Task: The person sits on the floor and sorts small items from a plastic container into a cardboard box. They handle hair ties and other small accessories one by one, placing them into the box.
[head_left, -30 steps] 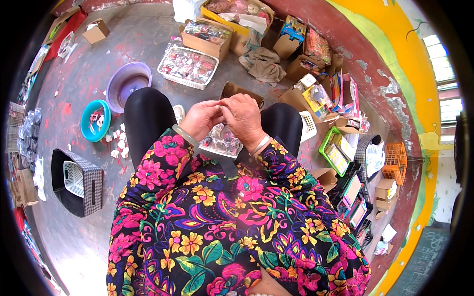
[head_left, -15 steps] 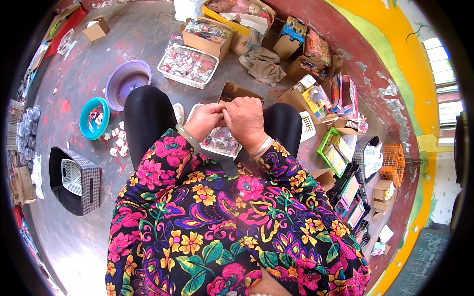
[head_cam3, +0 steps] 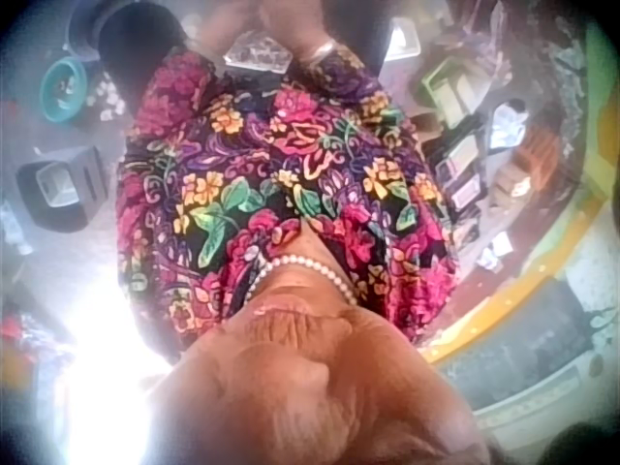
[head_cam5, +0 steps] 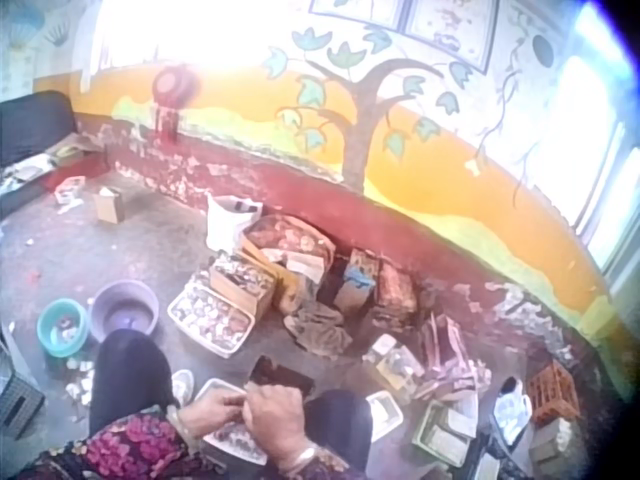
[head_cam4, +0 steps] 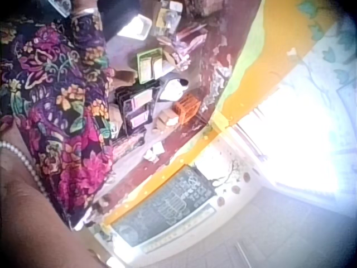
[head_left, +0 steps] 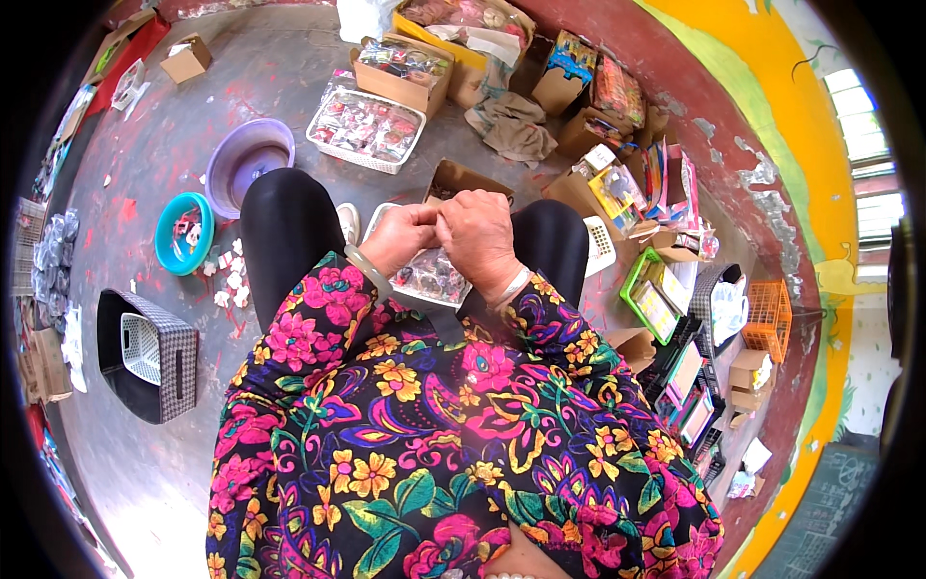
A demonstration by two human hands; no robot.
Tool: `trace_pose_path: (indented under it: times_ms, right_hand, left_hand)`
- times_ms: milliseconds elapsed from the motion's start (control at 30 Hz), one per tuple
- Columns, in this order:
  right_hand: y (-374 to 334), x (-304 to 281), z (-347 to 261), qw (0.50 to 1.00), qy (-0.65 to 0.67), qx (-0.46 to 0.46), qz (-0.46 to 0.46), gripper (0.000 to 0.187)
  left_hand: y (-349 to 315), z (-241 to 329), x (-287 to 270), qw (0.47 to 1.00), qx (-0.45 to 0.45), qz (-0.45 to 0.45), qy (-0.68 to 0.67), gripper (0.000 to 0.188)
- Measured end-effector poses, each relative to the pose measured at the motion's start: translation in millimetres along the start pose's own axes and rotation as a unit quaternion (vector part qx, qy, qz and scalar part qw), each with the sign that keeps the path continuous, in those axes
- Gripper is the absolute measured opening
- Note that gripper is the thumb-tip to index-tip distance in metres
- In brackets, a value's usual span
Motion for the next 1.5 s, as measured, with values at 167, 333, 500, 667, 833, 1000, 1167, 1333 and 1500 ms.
trace_pose_path:
  times_ms: [167, 333, 500, 667, 833, 1000, 1167, 1333, 1500]
  right_hand:
    - [-1, 0, 3, 1.000, 0.021, 0.020, 0.000, 0.007]
    - [2, -4, -1, 1.000, 0.010, 0.008, 0.008, 0.008]
    - [1, -2, 1, 1.000, -0.012, 0.006, 0.002, 0.007]
    - [3, -5, 4, 0.999, 0.023, 0.022, 0.012, 0.006]
    - [1, -8, 20, 0.972, 0.189, 0.138, -0.001, 0.008]
    - [-6, -14, 52, 0.777, 0.536, 0.325, -0.051, 0.011]
    - [-26, -47, 87, 0.655, 0.649, 0.385, 0.043, 0.011]
    - [-81, -84, 143, 0.621, 0.643, 0.408, 0.185, 0.014]
    - [-174, -97, 189, 0.708, 0.477, 0.481, 0.199, 0.014]
  left_hand:
    - [-1, 4, 3, 1.000, 0.008, 0.004, -0.009, 0.020]
    - [3, -3, -2, 0.994, 0.070, 0.028, 0.073, 0.019]
    - [8, -10, -7, 0.987, 0.086, 0.043, 0.127, 0.017]
    - [11, -13, -10, 0.993, 0.078, 0.042, 0.078, 0.016]
    - [5, 1, 3, 0.995, 0.087, 0.037, 0.020, 0.018]
    - [1, 11, 8, 0.997, 0.049, 0.010, -0.057, 0.022]
    - [-2, 18, 10, 0.994, 0.012, 0.038, -0.100, 0.021]
    - [-5, 23, 7, 0.990, 0.040, 0.029, -0.129, 0.022]
    - [-8, 29, 12, 0.991, 0.045, 0.038, -0.123, 0.021]
Point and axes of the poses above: each hand's wrist, its own y-axis towards the middle knuckle, its own x-axis out of the palm, z = x × y, the point moved 3 cm from there along y, towards the middle knuckle, and after that the axes turned 5 degrees about -y, right-handed, at the moved point
